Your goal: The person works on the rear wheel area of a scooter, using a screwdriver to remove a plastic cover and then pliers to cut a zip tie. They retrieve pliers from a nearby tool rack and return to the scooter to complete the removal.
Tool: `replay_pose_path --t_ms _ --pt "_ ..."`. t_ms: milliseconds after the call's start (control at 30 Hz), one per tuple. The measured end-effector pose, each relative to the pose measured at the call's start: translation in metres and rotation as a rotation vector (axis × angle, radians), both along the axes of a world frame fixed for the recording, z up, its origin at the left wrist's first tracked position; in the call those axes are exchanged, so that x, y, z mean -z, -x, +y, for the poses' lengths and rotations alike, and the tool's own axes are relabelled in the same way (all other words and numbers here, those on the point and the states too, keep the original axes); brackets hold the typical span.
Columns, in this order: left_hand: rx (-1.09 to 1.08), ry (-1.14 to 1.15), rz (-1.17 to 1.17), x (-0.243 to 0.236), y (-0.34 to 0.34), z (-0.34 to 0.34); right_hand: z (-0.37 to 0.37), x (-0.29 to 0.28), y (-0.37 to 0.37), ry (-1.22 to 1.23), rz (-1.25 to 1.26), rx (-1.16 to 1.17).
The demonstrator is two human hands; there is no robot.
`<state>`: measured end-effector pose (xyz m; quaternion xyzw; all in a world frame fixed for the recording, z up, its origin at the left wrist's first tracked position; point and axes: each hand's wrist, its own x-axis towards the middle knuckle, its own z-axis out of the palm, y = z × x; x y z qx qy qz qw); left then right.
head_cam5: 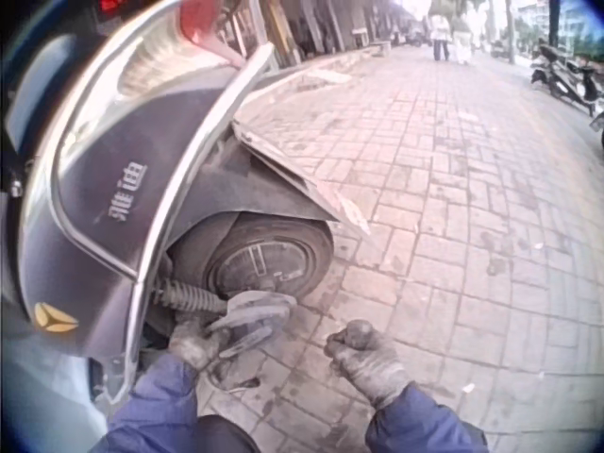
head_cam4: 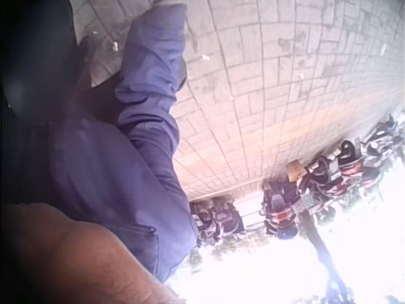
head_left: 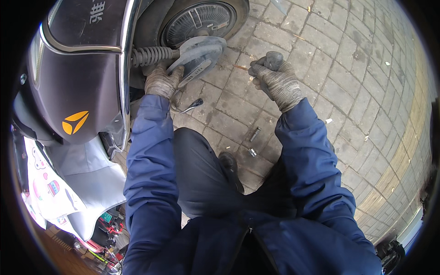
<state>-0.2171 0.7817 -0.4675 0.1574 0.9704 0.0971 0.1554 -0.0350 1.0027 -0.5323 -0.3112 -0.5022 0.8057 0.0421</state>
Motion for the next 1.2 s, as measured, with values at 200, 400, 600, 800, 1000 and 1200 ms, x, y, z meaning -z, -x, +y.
replay_pose_path --t_ms 200,400,600,800,1000,1200 --pt "0.111 -0.23 -0.353 0.005 0.034 0.044 0.006 -0.001 -0.005 -0.072 -0.047 -0.013" --pt "-0.031 -0.489 -0.845 0.005 0.05 0.061 0.007 -0.006 -0.012 -0.117 0.004 -0.035" --pt "-0.053 -0.593 -0.949 0.021 0.053 0.068 0.0 -0.007 -0.018 -0.138 0.076 -0.044" --pt "-0.044 -0.447 -0.889 0.029 0.059 0.072 -0.002 -0.007 -0.018 -0.145 0.11 -0.033" --pt "0.086 -0.249 -0.613 0.024 0.05 0.077 -0.006 -0.011 -0.014 -0.212 0.068 -0.1" --pt "0.069 -0.374 -0.703 0.016 0.038 0.075 -0.011 -0.003 -0.012 -0.275 0.073 -0.084"
